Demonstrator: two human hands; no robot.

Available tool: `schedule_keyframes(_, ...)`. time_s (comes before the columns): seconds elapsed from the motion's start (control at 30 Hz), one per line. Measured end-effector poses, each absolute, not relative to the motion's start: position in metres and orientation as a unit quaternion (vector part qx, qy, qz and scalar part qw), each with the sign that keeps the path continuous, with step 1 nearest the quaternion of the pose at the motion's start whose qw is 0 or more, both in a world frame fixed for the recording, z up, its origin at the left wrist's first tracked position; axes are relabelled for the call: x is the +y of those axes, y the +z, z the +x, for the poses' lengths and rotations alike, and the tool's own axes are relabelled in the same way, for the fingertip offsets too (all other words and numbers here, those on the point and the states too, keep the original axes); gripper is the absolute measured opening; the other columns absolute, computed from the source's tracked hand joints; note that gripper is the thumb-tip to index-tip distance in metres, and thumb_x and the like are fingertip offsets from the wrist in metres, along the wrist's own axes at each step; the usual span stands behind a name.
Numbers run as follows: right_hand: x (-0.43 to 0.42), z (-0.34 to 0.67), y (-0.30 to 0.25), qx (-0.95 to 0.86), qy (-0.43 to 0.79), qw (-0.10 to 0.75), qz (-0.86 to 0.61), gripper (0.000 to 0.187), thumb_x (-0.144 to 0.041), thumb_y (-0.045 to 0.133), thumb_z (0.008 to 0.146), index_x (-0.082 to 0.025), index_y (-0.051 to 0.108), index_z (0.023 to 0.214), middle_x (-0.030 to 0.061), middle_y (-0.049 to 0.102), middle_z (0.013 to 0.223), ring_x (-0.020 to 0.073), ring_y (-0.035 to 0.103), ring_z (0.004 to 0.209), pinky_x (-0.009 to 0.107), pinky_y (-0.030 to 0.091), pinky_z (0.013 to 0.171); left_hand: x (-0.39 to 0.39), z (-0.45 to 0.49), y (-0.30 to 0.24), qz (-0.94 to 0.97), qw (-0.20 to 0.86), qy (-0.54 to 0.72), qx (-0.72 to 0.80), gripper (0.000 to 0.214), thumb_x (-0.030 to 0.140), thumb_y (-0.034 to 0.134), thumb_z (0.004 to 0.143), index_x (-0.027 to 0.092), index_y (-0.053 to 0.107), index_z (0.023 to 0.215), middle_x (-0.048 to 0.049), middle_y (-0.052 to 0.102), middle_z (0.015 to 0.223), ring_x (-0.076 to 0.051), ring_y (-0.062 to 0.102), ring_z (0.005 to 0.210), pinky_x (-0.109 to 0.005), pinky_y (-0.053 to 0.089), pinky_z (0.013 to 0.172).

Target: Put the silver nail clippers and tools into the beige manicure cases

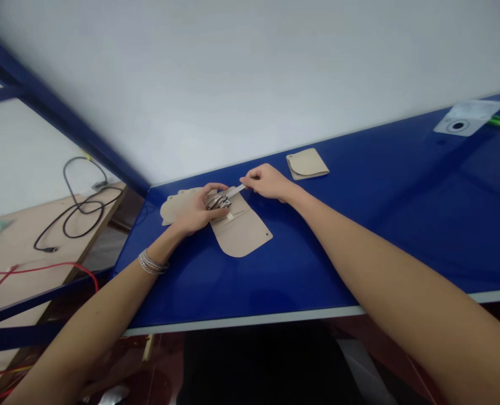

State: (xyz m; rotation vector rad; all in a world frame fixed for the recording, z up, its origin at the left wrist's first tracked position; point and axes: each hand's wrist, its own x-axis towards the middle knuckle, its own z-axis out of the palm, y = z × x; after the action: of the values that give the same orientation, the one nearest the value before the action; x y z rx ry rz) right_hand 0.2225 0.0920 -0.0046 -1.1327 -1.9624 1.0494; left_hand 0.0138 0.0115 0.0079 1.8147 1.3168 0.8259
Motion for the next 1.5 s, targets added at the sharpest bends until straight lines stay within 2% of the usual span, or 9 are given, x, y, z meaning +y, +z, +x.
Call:
schedule_keyframes(0.17,0.0897,0.2221,-0.0024,-0.761,0.385,0.297,-0.430,0.033,-0.048,0.060,0.079,-0.018,0.065,0.067,-0.0011,0.056,0.058,0.0107,0.045,0.055,0.027,0.035,0.055,0.0115,0.0129,0.0086,0.721,0.361,0.308,0.505,0.051,0.027,0.068,0.071,0.024,0.050,0.119,-0.0006,0.058,0.090,-0.015,0.055,0.079,-0.026,0.044,0.069)
schedule_keyframes(0.4,0.0902,0.2213,-0.0035,-0.758,0.390,0.302,-0.427,0.033,-0.048,0.059,0.079,-0.018,0.064,0.065,-0.0017,0.056,0.058,0.0107,0.046,0.055,0.027,0.034,0.056,0.0125,0.0113,0.0077,0.735,0.354,0.299,0.495,0.053,0.027,0.067,0.071,0.023,0.049,0.121,0.0002,0.055,0.083,-0.014,0.051,0.073,-0.026,0.042,0.064)
schedule_keyframes(0.8,0.0906,0.2227,-0.0030,-0.734,0.419,0.326,-0.425,0.031,-0.045,0.062,0.078,-0.018,0.063,0.062,0.0004,0.058,0.059,0.0118,0.050,0.058,0.026,0.038,0.057,0.0118,0.0121,0.0075,0.730,0.347,0.306,0.503,0.052,0.026,0.067,0.070,0.023,0.051,0.119,0.0000,0.058,0.085,-0.015,0.054,0.075,-0.026,0.044,0.067)
schedule_keyframes(1.2,0.0926,0.2220,-0.0070,-0.738,0.405,0.338,-0.420,0.032,-0.047,0.062,0.077,-0.017,0.064,0.066,0.0028,0.062,0.065,0.0134,0.053,0.061,0.027,0.040,0.059,0.0111,0.0109,0.0090,0.742,0.348,0.285,0.497,0.054,0.029,0.067,0.072,0.023,0.048,0.123,0.0008,0.053,0.078,-0.015,0.052,0.073,-0.027,0.042,0.066)
schedule_keyframes(1.5,0.0929,0.2221,-0.0068,-0.740,0.405,0.333,-0.421,0.032,-0.047,0.062,0.077,-0.017,0.065,0.066,0.0020,0.062,0.063,0.0125,0.053,0.060,0.026,0.040,0.059,0.0120,0.0100,0.0075,0.750,0.345,0.281,0.489,0.055,0.029,0.066,0.074,0.022,0.045,0.124,0.0008,0.052,0.081,-0.014,0.051,0.075,-0.026,0.042,0.067)
